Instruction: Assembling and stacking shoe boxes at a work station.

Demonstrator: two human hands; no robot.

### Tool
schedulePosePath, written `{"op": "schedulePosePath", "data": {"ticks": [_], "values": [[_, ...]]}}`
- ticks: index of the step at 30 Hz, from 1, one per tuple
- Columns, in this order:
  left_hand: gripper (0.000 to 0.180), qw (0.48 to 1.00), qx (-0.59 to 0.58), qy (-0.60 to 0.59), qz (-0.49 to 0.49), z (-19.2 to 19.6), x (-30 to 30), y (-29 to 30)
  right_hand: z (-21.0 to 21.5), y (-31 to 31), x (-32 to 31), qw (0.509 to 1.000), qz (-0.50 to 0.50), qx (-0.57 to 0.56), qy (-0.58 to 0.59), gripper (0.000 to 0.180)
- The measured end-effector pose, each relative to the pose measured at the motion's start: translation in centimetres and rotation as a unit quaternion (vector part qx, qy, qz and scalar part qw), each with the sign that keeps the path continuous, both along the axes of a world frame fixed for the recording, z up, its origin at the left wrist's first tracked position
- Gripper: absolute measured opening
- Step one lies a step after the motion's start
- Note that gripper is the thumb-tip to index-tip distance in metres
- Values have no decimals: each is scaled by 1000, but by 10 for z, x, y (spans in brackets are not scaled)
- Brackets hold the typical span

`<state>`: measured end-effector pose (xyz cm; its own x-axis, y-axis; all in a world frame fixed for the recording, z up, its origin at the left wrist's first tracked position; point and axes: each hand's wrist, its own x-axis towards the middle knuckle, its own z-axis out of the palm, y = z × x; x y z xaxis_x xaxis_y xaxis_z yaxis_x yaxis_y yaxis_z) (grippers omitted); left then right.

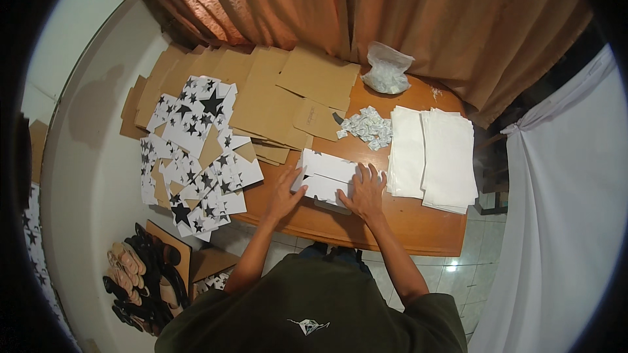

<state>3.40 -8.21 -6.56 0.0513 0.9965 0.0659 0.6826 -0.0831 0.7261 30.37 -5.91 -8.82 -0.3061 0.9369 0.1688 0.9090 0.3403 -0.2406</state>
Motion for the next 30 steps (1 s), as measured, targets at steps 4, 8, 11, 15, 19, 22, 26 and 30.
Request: {"op": "schedulePosePath", "data": {"ticks": [4,8,11,15,19,22,26,30], "values": [[53,1000,10,-25,10,-16,16,-5,15,35,-32,997,67,-6,24,58],[51,999,48,22,3,-17,25,-6,8,56,-48,990,137,-32,25,48],[50,997,47,58,1,-13,27,-7,7,61,-50,986,162,-19,28,38],[52,994,44,98,-4,-20,27,-9,4,64,-50,980,199,-12,2,33],[55,995,20,102,-3,-29,26,-8,4,66,-52,978,204,-9,-38,30],[55,993,11,117,-8,-24,26,-7,2,66,-53,978,201,-12,-59,31],[53,990,-20,139,-4,-22,28,-9,4,67,-58,978,205,-17,-29,31],[48,975,-11,221,-10,-17,37,-7,-3,63,-57,982,188,2,-17,31]]}}
